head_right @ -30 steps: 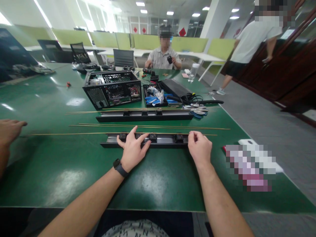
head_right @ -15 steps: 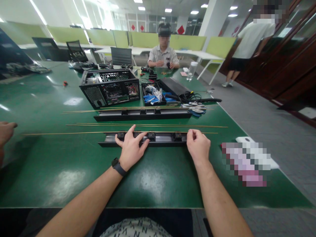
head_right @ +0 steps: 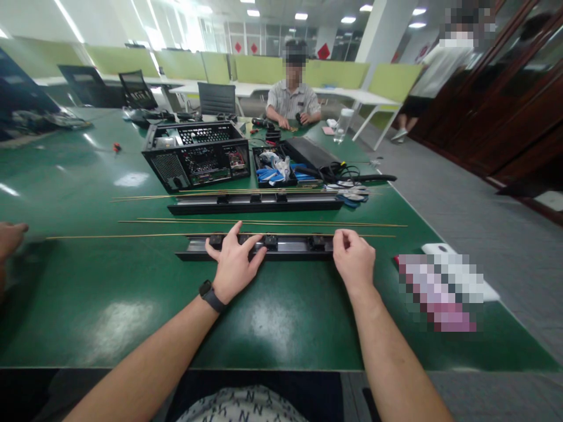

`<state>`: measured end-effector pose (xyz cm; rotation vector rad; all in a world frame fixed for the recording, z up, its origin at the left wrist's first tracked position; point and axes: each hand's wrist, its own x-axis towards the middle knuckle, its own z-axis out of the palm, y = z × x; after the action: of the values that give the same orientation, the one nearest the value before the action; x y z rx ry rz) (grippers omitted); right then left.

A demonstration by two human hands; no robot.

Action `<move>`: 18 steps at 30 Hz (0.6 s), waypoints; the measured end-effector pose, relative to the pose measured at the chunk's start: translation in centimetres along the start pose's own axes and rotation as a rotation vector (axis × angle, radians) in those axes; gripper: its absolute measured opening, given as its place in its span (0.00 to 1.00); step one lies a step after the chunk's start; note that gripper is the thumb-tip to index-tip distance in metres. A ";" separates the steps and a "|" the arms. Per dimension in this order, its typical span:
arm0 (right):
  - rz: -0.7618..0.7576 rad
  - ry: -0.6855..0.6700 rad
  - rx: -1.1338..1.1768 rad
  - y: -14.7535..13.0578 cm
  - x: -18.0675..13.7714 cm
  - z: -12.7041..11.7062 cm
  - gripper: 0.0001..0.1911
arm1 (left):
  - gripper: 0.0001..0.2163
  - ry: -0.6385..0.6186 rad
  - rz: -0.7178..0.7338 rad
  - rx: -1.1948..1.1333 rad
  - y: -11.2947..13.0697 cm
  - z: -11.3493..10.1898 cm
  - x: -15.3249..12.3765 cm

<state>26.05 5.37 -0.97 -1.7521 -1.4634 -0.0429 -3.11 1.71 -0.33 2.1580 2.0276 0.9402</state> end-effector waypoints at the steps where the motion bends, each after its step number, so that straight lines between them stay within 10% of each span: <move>1: -0.024 -0.016 0.014 -0.1 -0.1 0.0 0.21 | 0.14 0.001 0.000 0.000 0.0 0.0 0.0; 18: -0.024 -0.029 0.003 -0.1 -0.1 0.1 0.21 | 0.13 0.000 0.009 -0.015 0.0 -0.1 0.0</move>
<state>25.90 5.36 -1.02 -1.7397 -1.5045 -0.0285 -3.17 1.69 -0.28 2.1619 2.0053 0.9531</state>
